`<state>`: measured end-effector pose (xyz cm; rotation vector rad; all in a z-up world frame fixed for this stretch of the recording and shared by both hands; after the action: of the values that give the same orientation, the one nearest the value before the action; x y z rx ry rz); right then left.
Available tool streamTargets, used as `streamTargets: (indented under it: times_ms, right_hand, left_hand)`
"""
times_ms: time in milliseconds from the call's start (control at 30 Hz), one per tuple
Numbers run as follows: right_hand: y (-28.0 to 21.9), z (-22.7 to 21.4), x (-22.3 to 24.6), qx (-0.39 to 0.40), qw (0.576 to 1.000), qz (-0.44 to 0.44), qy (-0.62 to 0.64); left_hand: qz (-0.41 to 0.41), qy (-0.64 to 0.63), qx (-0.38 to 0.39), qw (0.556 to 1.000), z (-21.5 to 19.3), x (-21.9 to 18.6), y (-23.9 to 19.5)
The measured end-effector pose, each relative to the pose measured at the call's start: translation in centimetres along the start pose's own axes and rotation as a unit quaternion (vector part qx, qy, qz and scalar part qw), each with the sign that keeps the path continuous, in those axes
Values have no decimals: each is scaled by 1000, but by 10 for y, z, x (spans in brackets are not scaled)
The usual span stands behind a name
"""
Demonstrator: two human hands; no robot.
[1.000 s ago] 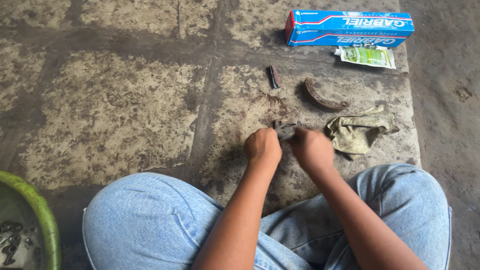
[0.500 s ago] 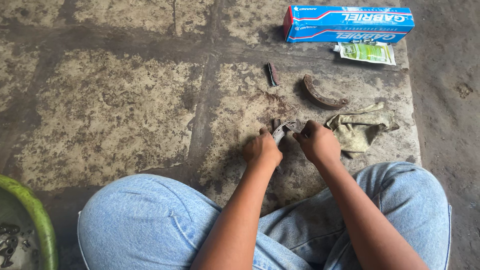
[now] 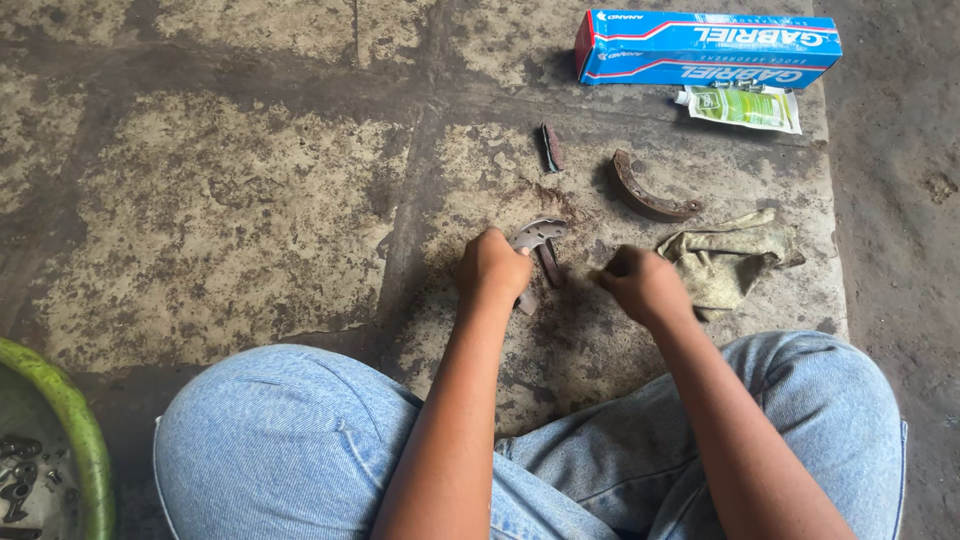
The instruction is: The person sits on a concrete floor and cleans a curved metal part using a metal file and a rag. They file the surface of the part to remove rust or debris, then wipe it with the cloth. The person repeats this process on different sections of the metal part.
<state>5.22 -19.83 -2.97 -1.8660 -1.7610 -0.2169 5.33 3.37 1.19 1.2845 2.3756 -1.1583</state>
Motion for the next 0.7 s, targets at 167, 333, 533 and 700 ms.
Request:
streamTargets:
  times_ms: [167, 333, 533, 700]
  right_hand:
    - [-17, 39, 37, 46, 994, -100, 19]
    - [-6, 21, 3, -96, 991, 23, 90]
    - [-2, 3, -7, -167, 971, 68, 155]
    - [2, 17, -4, -87, 992, 26, 92]
  left_hand:
    - [25, 3, -49, 999, -2, 3, 2]
    - [-6, -4, -11, 1000, -2, 1, -4]
    - [-2, 33, 5, 999, 6, 1, -9]
    - [-11, 178, 103, 979, 22, 2, -15]
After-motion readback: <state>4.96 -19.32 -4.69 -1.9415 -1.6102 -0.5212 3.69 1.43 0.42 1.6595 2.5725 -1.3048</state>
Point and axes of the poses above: each hand's wrist, its own y-axis towards the middle knuckle, its own z-axis out of the palm, x = y × z, the point moved 5 cm from there along y, towards the middle knuckle, and after that the axes turned 6 degrees about -z, right-handed, at the moved point
